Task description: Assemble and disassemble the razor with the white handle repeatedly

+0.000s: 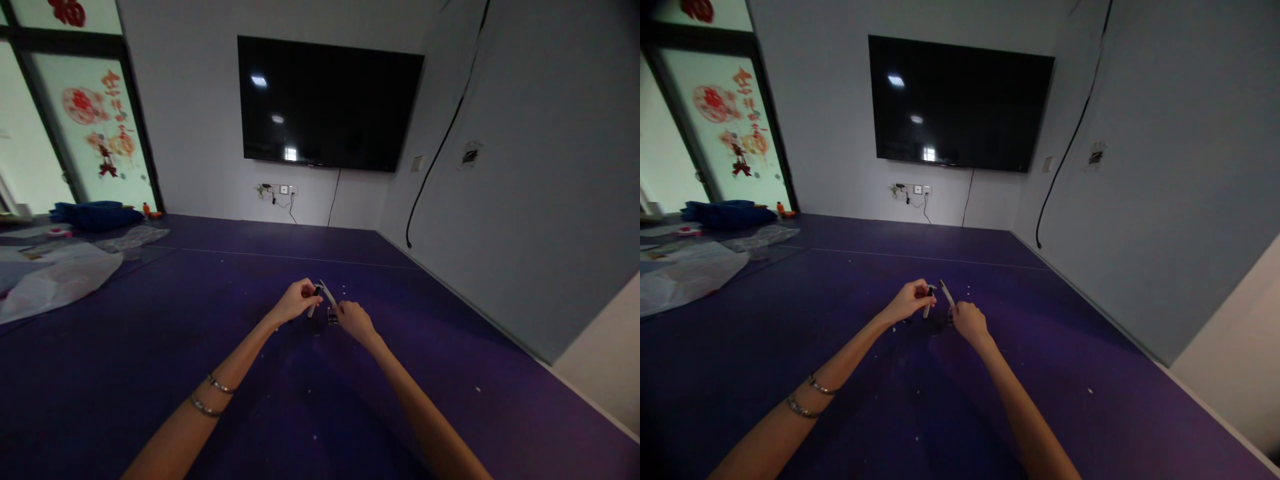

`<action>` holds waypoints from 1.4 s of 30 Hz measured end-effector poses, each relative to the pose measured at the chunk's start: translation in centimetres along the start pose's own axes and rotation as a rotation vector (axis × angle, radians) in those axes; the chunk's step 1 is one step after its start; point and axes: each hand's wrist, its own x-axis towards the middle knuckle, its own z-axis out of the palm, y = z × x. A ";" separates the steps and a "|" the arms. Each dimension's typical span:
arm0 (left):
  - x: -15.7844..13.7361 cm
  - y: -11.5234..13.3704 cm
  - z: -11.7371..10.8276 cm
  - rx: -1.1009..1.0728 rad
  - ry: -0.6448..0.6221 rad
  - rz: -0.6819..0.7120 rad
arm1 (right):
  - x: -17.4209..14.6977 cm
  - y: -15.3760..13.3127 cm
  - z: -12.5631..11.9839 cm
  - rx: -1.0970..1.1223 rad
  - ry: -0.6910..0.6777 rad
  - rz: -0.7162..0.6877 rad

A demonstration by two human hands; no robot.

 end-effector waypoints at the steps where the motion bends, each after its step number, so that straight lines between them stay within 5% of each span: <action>1: 0.0 0.0 0.0 -0.005 0.001 0.000 | 0.1 0.9 -0.9 0.075 0.014 -0.029; 7: -0.3 -0.1 -0.1 -0.002 -0.012 -0.013 | -0.4 5.3 -5.7 0.385 0.120 -0.255; 14: -0.5 -0.6 0.3 0.053 -0.002 0.019 | -2.7 3.9 -8.8 0.462 0.157 -0.389; 22: -1.2 -0.4 0.5 0.075 -0.012 0.098 | -4.2 1.2 -9.0 0.413 0.211 -0.531; 42: -2.0 1.0 1.3 0.134 0.015 0.115 | -4.2 1.9 -10.1 0.335 0.227 -0.515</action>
